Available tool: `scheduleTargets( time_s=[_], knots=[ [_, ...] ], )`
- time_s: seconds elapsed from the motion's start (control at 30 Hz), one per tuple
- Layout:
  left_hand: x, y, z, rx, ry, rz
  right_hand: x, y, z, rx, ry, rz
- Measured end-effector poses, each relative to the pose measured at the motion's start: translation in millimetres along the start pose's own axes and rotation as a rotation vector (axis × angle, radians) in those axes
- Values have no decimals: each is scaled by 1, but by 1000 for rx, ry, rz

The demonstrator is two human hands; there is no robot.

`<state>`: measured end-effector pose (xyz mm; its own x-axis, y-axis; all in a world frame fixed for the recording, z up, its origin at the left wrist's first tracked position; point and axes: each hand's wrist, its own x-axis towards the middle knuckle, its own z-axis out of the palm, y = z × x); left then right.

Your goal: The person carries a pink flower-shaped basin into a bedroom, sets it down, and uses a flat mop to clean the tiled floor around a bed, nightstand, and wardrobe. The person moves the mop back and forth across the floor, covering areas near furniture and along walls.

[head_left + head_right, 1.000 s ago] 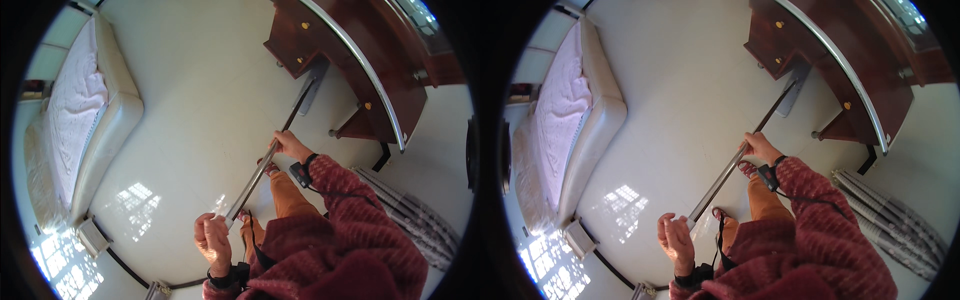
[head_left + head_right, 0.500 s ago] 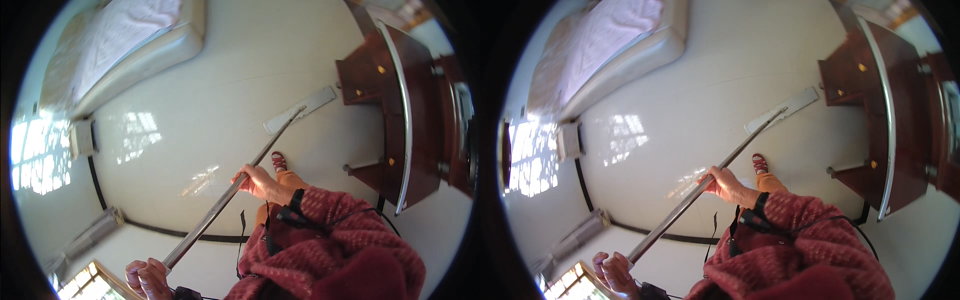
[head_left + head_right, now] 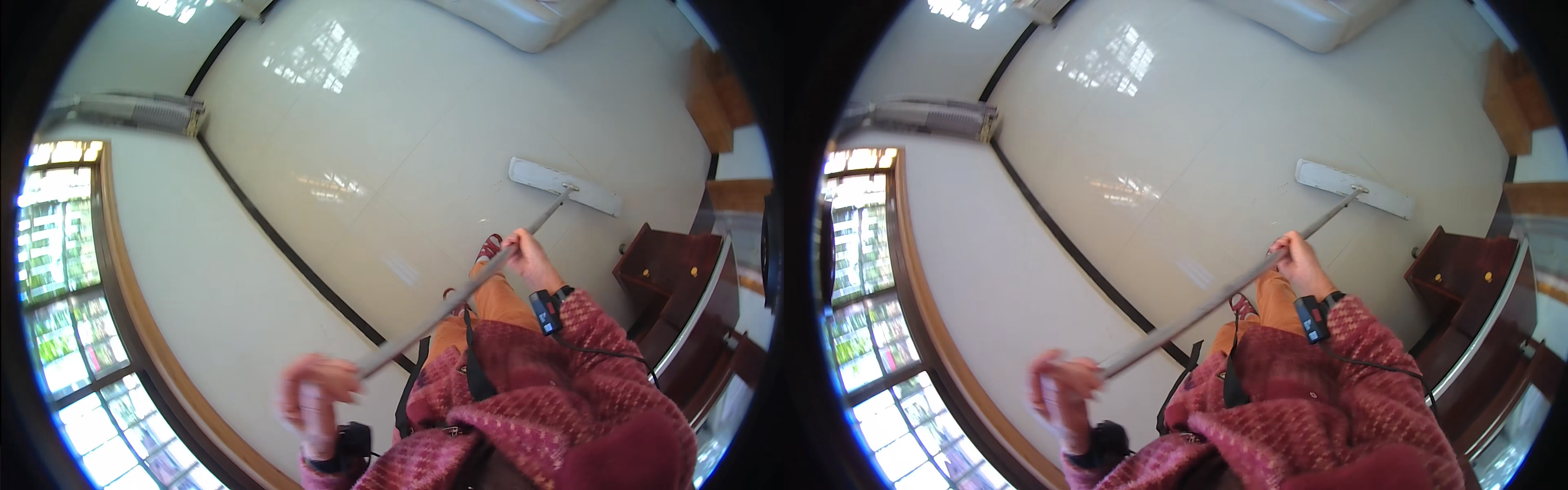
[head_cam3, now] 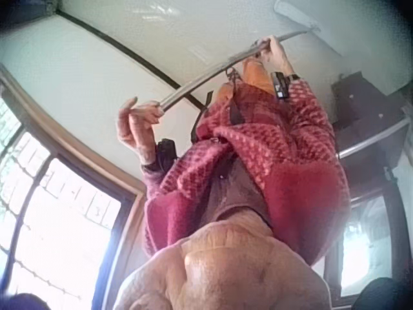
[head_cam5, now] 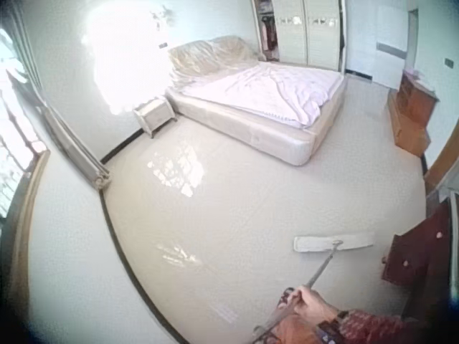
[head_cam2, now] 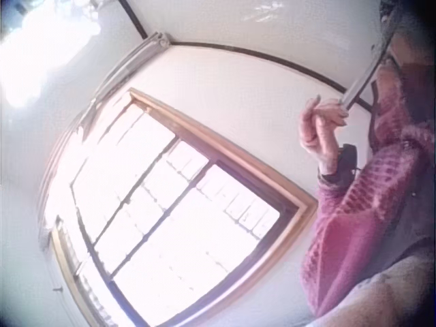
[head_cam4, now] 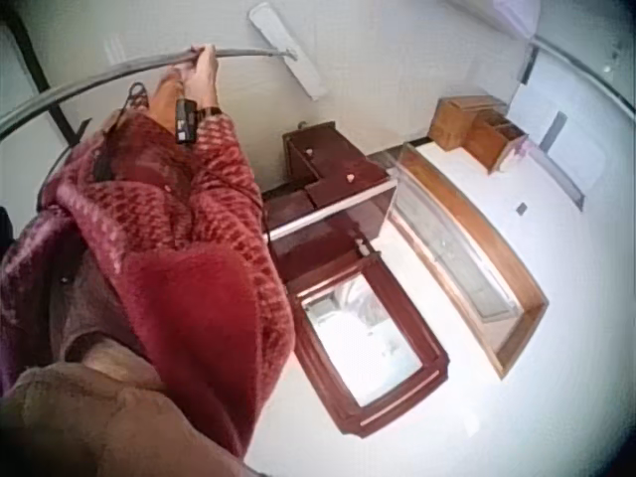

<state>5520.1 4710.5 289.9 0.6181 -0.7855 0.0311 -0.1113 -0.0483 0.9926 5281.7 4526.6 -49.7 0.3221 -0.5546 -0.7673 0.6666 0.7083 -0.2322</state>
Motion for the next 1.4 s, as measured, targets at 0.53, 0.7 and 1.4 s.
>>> scheduleTargets(
  time_s=[0.53,0.7,1.4],
  knots=[
    [-156,110,-173,539,1167,436,-132,361,139,-134,-196,1121],
    [-166,68,-147,1468,989,639,-103,375,112,-101,-101,1070],
    [60,-74,239,113,80,195,121,-214,3,-80,78,32]
  ],
)
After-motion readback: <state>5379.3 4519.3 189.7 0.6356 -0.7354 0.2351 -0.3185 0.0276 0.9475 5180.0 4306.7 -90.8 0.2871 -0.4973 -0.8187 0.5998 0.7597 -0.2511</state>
